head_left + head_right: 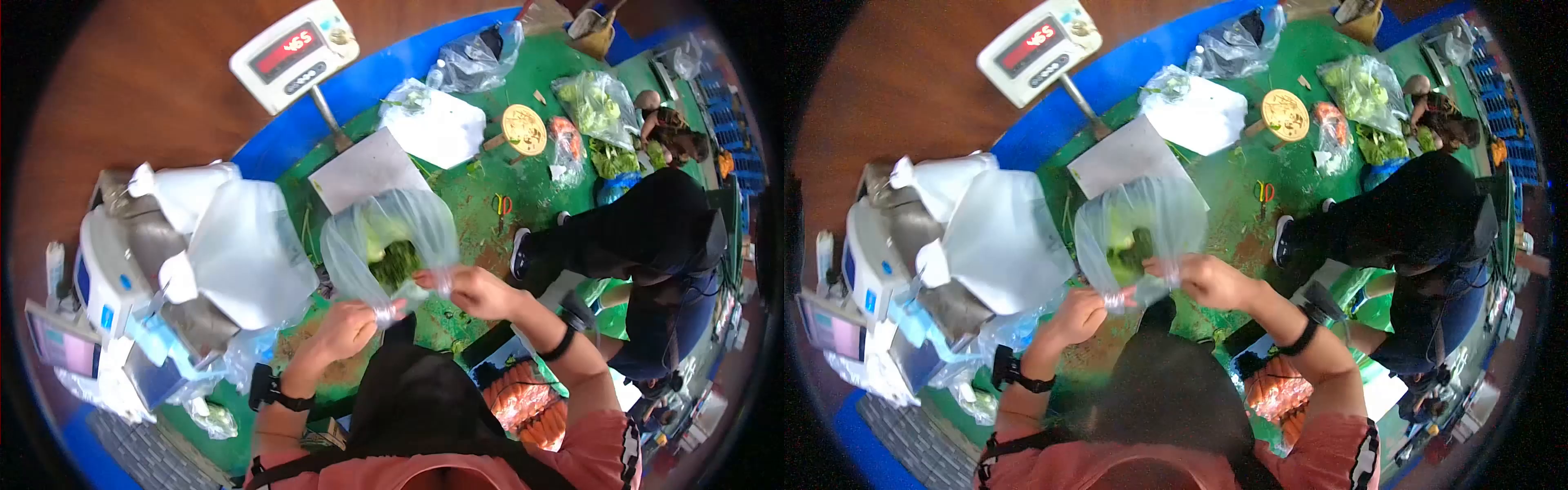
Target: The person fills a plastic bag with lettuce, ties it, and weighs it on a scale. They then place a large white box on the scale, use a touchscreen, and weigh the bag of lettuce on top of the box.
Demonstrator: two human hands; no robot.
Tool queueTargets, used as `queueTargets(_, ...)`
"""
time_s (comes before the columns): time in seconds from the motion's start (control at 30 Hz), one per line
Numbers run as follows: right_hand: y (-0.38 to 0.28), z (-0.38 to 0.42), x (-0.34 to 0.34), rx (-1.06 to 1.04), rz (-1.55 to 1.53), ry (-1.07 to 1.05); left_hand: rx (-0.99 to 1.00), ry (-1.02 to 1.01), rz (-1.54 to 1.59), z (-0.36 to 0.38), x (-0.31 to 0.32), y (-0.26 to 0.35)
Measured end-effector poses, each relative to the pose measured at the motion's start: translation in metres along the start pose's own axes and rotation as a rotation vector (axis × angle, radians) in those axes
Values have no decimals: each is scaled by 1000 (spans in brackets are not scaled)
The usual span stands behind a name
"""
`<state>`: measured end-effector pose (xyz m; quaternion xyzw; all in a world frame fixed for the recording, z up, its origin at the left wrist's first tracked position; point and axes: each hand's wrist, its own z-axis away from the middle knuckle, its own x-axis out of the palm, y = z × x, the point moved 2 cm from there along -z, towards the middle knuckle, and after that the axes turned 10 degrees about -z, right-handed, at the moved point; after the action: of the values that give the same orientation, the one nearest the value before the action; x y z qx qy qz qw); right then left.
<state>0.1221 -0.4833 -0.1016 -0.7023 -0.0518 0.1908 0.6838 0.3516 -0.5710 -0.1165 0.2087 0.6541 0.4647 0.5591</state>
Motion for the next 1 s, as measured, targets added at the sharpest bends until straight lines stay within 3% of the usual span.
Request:
queueTargets(0.03,-45,-3,-7,-23,192,-49,62,32,45,-1,-14,24)
queueTargets(0.1,-111,1,-12,-123,425,46,-133,-127,250,2,-47,80)
queueTargets(0.13,-131,3,-8,-204,505,79,-1,-59,218,3,-51,100)
queueTargets(0.17,-156,3,0,-248,447,72,33,-243,123,3,-50,123)
queueTargets(0.2,-173,5,14,-351,457,96,151,-131,156,8,-39,147)
queueTargets(0.23,-200,7,27,-378,433,89,85,-101,187,13,-40,176)
queueTargets(0.27,-217,20,35,-323,454,-11,-40,-251,163,21,-43,202)
queueTargets(0.3,-233,39,43,-254,480,-97,186,-160,91,32,-30,214)
queueTargets(0.37,-287,73,72,-472,452,202,374,-108,431,64,-32,271)
queueTargets(0.4,-323,85,93,-503,407,270,357,-199,319,85,-37,304)
queueTargets(0.47,-322,147,118,-435,153,430,308,-277,180,129,-50,330)
queueTargets(0.53,-243,234,156,-105,-505,539,-313,205,781,185,-39,259)
queueTargets(0.57,-236,253,180,-113,-638,643,-628,454,1054,209,-35,223)
queueTargets(0.6,-250,270,196,-182,-683,708,-431,422,1213,231,-5,221)
queueTargets(0.63,-268,283,207,-260,-729,700,79,197,1646,246,7,231)
queueTargets(0.67,-289,291,218,-318,-761,674,-20,126,1405,264,13,275)
queueTargets(0.7,-316,288,219,-419,-843,421,-97,50,1158,279,15,325)
queueTargets(0.73,-330,284,231,-424,-749,449,-73,-38,1095,287,18,348)
queueTargets(0.77,-347,275,249,-365,-577,634,-50,-117,1034,293,23,366)
queueTargets(0.83,-348,265,256,-439,-18,373,-34,-226,891,307,35,378)
queueTargets(0.87,-361,254,269,-558,441,264,-42,-268,829,315,46,373)
queueTargets(0.93,-368,244,288,-598,530,201,-80,-315,736,327,63,373)
queueTargets(1.0,-374,240,293,-647,593,183,114,-319,478,319,74,368)
